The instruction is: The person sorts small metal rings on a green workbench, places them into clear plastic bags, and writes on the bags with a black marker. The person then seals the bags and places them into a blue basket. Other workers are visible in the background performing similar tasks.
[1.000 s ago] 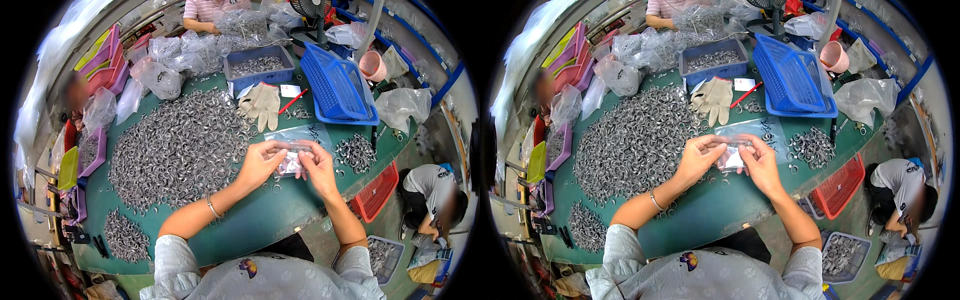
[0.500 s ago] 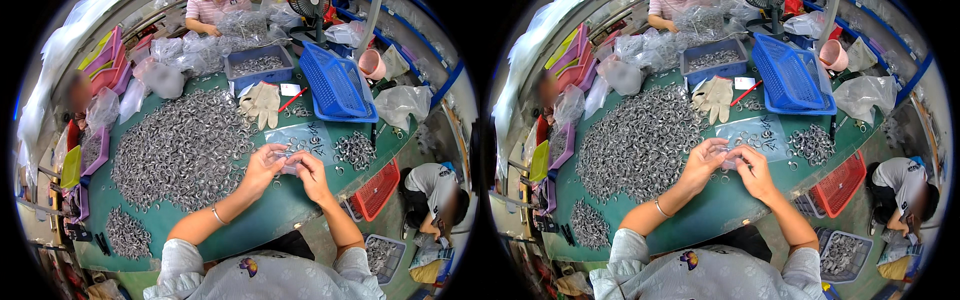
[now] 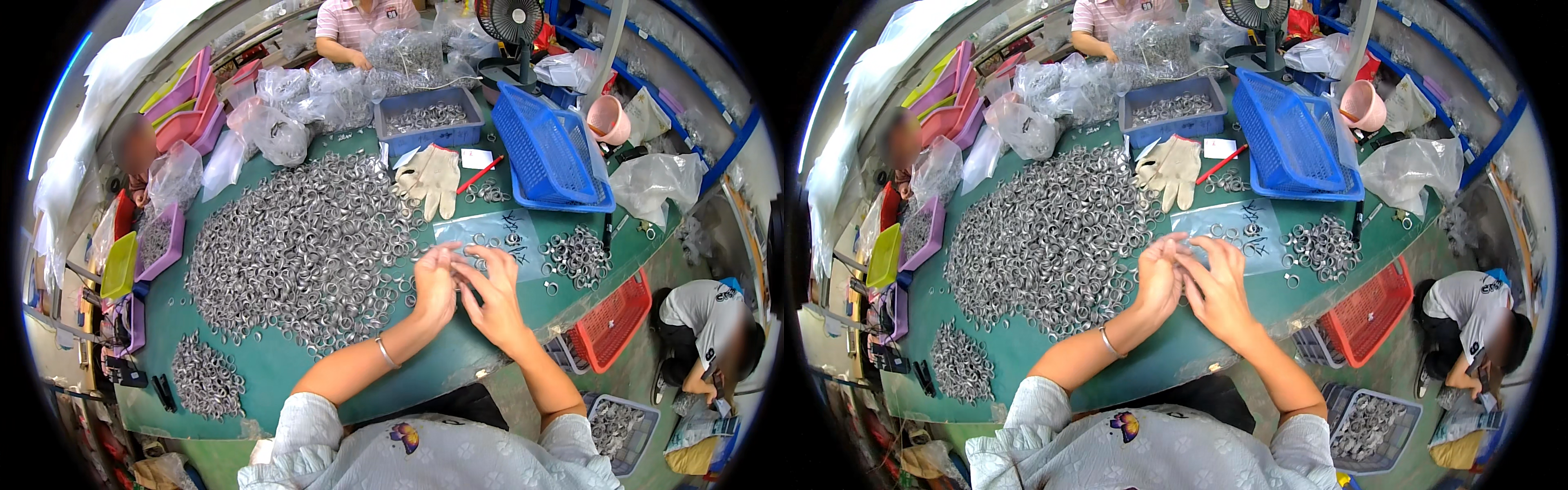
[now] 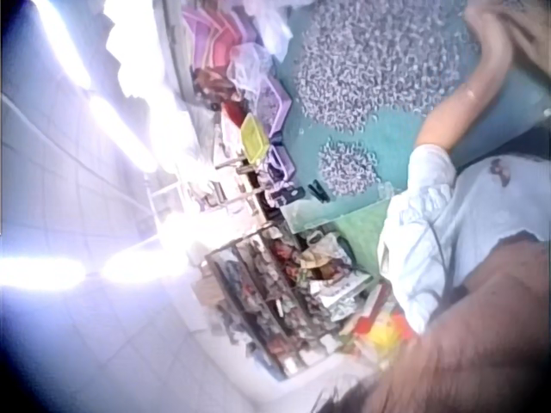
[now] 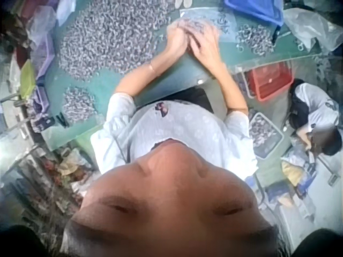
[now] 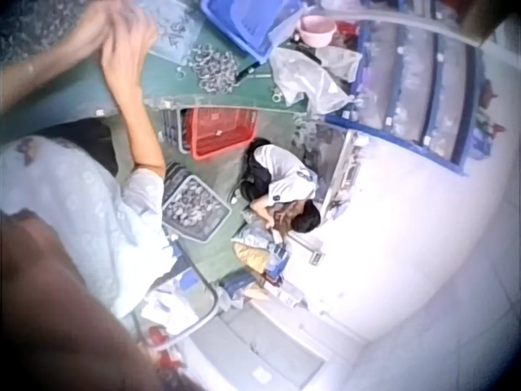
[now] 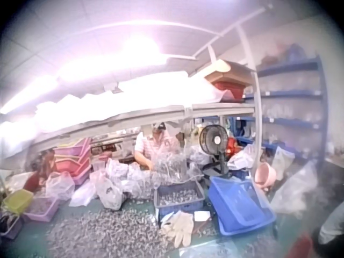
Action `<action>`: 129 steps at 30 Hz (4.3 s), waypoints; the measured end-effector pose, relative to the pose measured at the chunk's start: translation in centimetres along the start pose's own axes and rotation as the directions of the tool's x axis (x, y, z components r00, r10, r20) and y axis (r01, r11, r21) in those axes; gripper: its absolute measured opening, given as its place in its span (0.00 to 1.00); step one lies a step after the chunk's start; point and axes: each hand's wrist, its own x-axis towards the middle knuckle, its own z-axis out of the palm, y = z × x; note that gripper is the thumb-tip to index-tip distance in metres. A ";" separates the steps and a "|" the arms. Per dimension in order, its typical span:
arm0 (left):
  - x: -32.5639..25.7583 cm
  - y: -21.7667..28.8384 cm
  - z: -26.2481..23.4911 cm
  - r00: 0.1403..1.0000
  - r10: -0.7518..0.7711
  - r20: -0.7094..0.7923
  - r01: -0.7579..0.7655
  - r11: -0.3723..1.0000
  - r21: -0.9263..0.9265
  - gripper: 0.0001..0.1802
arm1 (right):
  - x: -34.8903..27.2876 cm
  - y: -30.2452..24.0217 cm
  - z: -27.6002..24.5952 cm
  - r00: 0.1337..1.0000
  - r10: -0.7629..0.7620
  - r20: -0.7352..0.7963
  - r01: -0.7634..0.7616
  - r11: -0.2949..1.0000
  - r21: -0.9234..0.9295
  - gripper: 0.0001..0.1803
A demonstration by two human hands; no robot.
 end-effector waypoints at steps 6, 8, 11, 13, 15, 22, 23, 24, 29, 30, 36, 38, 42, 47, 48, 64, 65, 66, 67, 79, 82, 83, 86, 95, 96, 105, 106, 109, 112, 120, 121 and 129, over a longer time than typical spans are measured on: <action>2.4 1.3 0.1 0.989 -0.141 0.047 0.145 0.986 -0.085 0.15 | -1.3 2.2 0.4 0.977 0.211 -0.010 -0.197 0.926 0.323 0.12; 2.3 1.4 0.8 0.985 -0.152 0.086 0.163 0.977 -0.140 0.16 | -1.6 2.4 0.7 0.966 0.260 0.014 -0.247 0.897 0.368 0.12; 2.3 1.5 0.4 0.952 -0.164 0.260 0.222 0.952 -0.210 0.18 | -1.5 2.8 0.8 0.927 0.374 0.029 -0.340 0.805 0.487 0.13; 2.3 1.5 1.0 0.940 -0.177 0.292 0.268 0.912 -0.310 0.20 | -1.4 2.9 0.8 0.907 0.420 0.025 -0.368 0.762 0.532 0.14; 2.6 0.7 -0.4 0.898 -0.191 0.397 0.337 0.877 -0.341 0.21 | -1.5 2.8 1.0 0.926 0.377 0.005 -0.343 0.837 0.426 0.16; 0.3 0.9 0.0 0.854 -0.120 0.506 0.206 0.972 -0.116 0.24 | -1.3 2.6 1.0 0.987 0.135 -0.090 -0.134 0.991 0.011 0.19; -0.1 0.9 0.0 0.866 -0.115 0.487 0.171 0.983 -0.070 0.24 | -1.4 2.6 1.0 0.990 0.101 -0.102 -0.105 0.994 -0.036 0.18; -0.7 1.0 0.0 0.876 -0.110 0.469 0.136 0.990 -0.023 0.24 | -1.6 2.6 1.0 0.990 0.084 -0.115 -0.088 0.996 -0.026 0.16; -1.1 0.7 -0.8 0.808 -0.267 0.526 0.289 0.956 0.041 0.23 | -2.3 3.0 0.8 0.987 0.030 -0.156 -0.035 0.999 -0.028 0.10; -0.8 0.3 -1.5 0.763 -0.315 0.564 0.351 0.935 0.049 0.22 | -2.4 3.0 0.8 0.989 0.018 -0.144 -0.024 0.999 -0.036 0.09; -0.5 0.3 -1.8 0.805 -0.329 0.494 0.348 0.936 0.057 0.19 | -1.9 2.0 -0.7 0.997 0.008 0.073 0.002 0.991 -0.137 0.10; -0.5 0.4 -1.5 0.832 -0.316 0.455 0.333 0.942 0.044 0.18 | -2.2 2.0 -1.0 0.994 0.054 0.090 -0.050 0.998 -0.046 0.11; -1.6 -0.9 -1.1 0.866 -0.291 0.406 0.196 0.946 0.260 0.19 | -2.5 2.3 -2.2 0.989 0.143 0.043 -0.147 0.982 0.115 0.11; -2.4 -0.5 -0.1 0.835 -0.324 0.446 0.184 0.926 0.328 0.21 | -2.9 2.6 -2.7 0.998 0.062 -0.025 -0.061 0.998 0.031 0.10; -2.4 -0.3 0.0 0.825 -0.328 0.460 0.172 0.921 0.349 0.21 | -3.0 2.6 -2.7 0.999 0.003 -0.051 -0.005 0.999 -0.042 0.11; -2.7 -1.7 -0.2 0.818 -0.345 0.460 0.319 0.938 0.137 0.19 | -3.6 0.8 -2.9 0.996 0.052 -0.070 -0.059 0.994 -0.096 0.15; -2.8 -1.9 0.0 0.832 -0.335 0.442 0.330 0.940 0.090 0.19 | -3.5 0.9 -2.8 0.997 0.062 -0.054 -0.065 0.995 -0.072 0.15; -2.8 -2.0 0.0 0.846 -0.325 0.423 0.339 0.940 0.043 0.20 | -3.4 1.0 -2.8 0.997 0.043 -0.058 -0.047 0.997 -0.068 0.14; -2.9 -1.8 0.4 0.847 -0.316 0.428 0.288 0.949 0.130 0.20 | -3.4 1.4 -3.0 0.998 0.024 -0.063 -0.029 0.997 -0.070 0.13; 13.6 -0.8 11.5 0.878 0.405 0.255 -0.424 0.411 0.807 0.36 | 1.6 18.5 -8.6 0.875 0.286 -0.390 -0.457 0.753 -0.474 0.06; 15.1 0.4 14.2 0.965 0.151 0.215 -0.263 0.591 0.763 0.27 | 1.9 21.3 -8.5 0.869 0.353 -0.346 -0.494 0.620 -0.610 0.07; 15.4 0.6 14.8 0.976 0.057 0.209 -0.194 0.660 0.725 0.26 | 1.8 22.1 -8.4 0.873 0.353 -0.336 -0.484 0.551 -0.680 0.07; 16.0 0.8 16.0 0.956 0.139 0.260 -0.287 0.640 0.712 0.19 | 1.9 23.9 -8.2 0.861 0.389 -0.329 -0.495 0.486 -0.720 0.08; 17.9 3.2 13.8 0.925 0.114 0.363 -0.177 0.973 0.146 0.09 | 3.8 24.6 -8.0 0.821 0.569 -0.056 -0.355 0.430 -0.830 0.14; 17.9 3.1 13.6 0.919 0.119 0.376 -0.169 0.980 0.104 0.10 | 3.7 24.5 -7.8 0.786 0.618 -0.031 -0.400 0.468 -0.788 0.14; 17.9 0.5 13.1 0.870 -0.074 0.487 -0.125 0.923 0.363 0.09 | -0.8 24.7 -12.9 0.632 0.487 -0.603 -0.699 0.694 -0.172 0.07; 17.7 0.2 13.5 0.868 -0.124 0.481 -0.118 0.890 0.441 0.10 | -2.1 25.3 -14.0 0.605 0.467 -0.645 -0.696 0.704 -0.143 0.07; 18.5 -0.1 13.1 0.846 -0.253 0.470 -0.045 0.843 0.536 0.13 | -5.0 26.9 -15.4 0.604 0.511 -0.612 -0.742 0.642 -0.196 0.08; 17.9 -0.1 13.0 0.858 -0.228 0.460 -0.093 0.812 0.576 0.20 | -7.8 28.9 -15.9 0.648 0.613 -0.452 -0.754 0.599 -0.269 0.09; 9.8 0.6 7.9 0.894 0.163 0.418 -0.385 0.758 0.527 0.22 | -7.1 23.7 -12.3 0.727 0.591 -0.349 -0.686 0.644 -0.339 0.09; 6.9 0.9 6.2 0.857 0.186 0.481 -0.431 0.769 0.471 0.18 | -6.9 22.9 -12.2 0.749 0.556 -0.359 -0.661 0.654 -0.367 0.09; -14.6 3.6 -12.4 0.995 0.088 0.055 -0.102 0.719 0.688 0.18 | -3.7 12.2 -10.4 0.807 0.587 0.065 -0.580 0.808 -0.103 0.08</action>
